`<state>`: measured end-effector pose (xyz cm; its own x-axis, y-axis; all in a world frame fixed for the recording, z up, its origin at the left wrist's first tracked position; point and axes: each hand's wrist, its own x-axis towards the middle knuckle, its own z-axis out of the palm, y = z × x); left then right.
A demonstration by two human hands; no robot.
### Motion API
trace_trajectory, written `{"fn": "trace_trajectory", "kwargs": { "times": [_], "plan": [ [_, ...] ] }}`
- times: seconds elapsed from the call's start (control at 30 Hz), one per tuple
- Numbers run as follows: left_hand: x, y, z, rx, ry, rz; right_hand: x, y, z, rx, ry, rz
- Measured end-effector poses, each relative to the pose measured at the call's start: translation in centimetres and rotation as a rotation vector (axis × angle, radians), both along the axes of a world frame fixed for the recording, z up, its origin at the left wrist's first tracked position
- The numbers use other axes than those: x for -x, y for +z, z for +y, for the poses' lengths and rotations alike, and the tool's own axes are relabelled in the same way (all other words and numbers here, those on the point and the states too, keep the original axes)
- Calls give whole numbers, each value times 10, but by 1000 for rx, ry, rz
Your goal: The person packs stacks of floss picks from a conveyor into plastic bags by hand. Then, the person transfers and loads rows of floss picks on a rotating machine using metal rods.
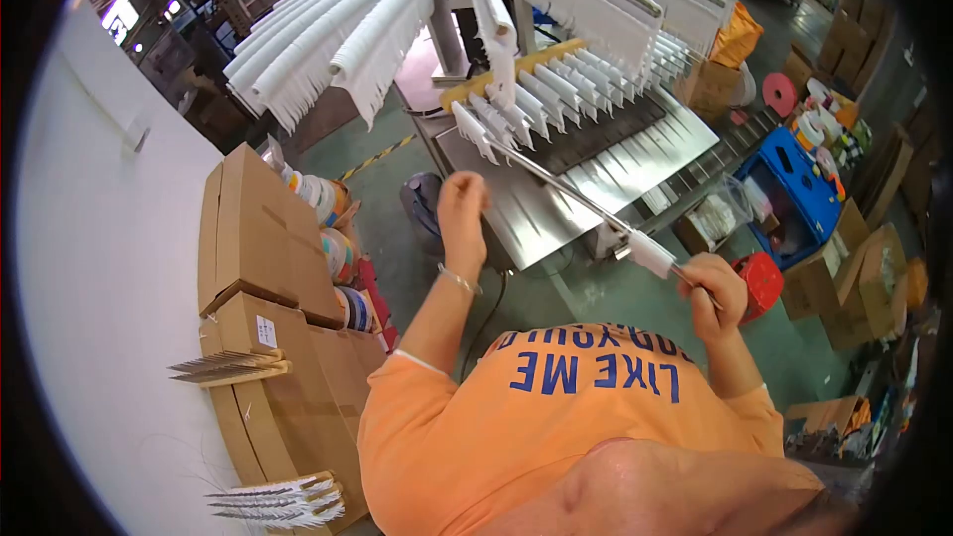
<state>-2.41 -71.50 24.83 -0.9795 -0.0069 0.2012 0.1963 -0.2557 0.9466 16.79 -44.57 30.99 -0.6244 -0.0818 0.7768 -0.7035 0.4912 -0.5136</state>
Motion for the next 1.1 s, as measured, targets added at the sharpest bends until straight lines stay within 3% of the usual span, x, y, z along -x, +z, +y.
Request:
{"fn": "trace_trajectory", "kwargs": {
  "times": [0.03,0.17,0.37,0.57,0.63,0.83,1.07,1.1],
  "plan": [
    [23,-4,-4,-139,49,-21,-2,7,0,-4,9,5],
    [84,5,-13,-213,44,-85,-2,40,-8,-238,16,86],
    [121,4,-21,-238,-197,-103,9,64,-40,-433,-77,162],
    [124,15,-30,-217,-393,-117,25,70,-66,-428,-98,145],
    [122,16,-30,-359,-573,-260,28,71,-72,-426,-95,123],
    [133,13,-37,-327,-652,-253,27,72,-79,-421,-128,132],
    [119,20,-33,-205,-491,-148,47,61,-96,-390,-151,98],
    [110,25,-28,-119,-340,-118,53,55,-98,-377,-139,79]
  ]
}}
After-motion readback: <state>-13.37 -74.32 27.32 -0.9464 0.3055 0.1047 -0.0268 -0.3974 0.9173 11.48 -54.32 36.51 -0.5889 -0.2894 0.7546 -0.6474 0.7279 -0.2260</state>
